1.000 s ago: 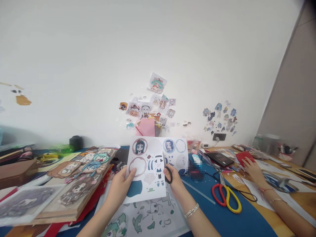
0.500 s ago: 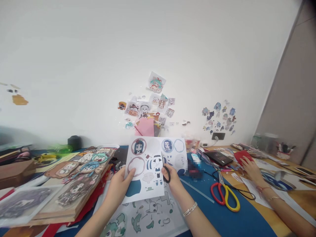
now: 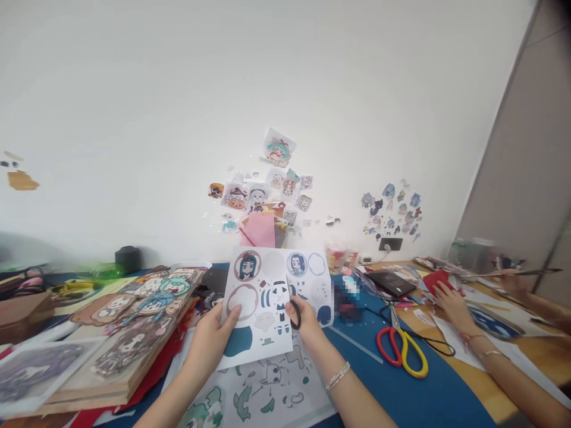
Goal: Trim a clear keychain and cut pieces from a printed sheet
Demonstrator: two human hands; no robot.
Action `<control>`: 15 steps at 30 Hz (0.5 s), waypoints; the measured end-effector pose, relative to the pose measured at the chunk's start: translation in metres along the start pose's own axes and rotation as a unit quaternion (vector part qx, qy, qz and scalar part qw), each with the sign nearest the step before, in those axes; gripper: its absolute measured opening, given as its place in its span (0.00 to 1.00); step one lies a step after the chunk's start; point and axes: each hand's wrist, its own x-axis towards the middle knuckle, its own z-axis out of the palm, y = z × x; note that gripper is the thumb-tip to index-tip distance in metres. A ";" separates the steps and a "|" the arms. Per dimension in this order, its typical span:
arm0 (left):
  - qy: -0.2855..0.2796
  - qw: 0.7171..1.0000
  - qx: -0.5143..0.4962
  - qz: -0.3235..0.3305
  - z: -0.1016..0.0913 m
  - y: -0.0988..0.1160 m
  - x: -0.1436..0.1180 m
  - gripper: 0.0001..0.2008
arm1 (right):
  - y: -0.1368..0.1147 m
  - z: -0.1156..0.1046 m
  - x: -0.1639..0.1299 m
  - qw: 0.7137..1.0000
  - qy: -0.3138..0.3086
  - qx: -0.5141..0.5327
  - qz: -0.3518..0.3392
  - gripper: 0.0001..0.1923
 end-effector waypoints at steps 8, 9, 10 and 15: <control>-0.002 1.000 0.017 -0.004 0.001 -0.002 0.001 0.21 | -0.003 0.001 -0.002 1.000 -0.003 0.010 0.011 0.25; 0.000 1.000 0.017 -0.003 0.001 -0.002 0.001 0.21 | -0.003 0.001 -0.002 1.000 -0.001 0.010 0.010 0.25; 0.003 1.000 0.018 -0.001 0.001 -0.002 0.001 0.21 | -0.002 0.001 -0.001 1.000 -0.001 0.010 0.009 0.25; 0.007 1.000 0.024 0.006 0.000 -0.001 0.001 0.20 | -0.002 0.001 -0.001 1.000 -0.003 0.013 0.002 0.24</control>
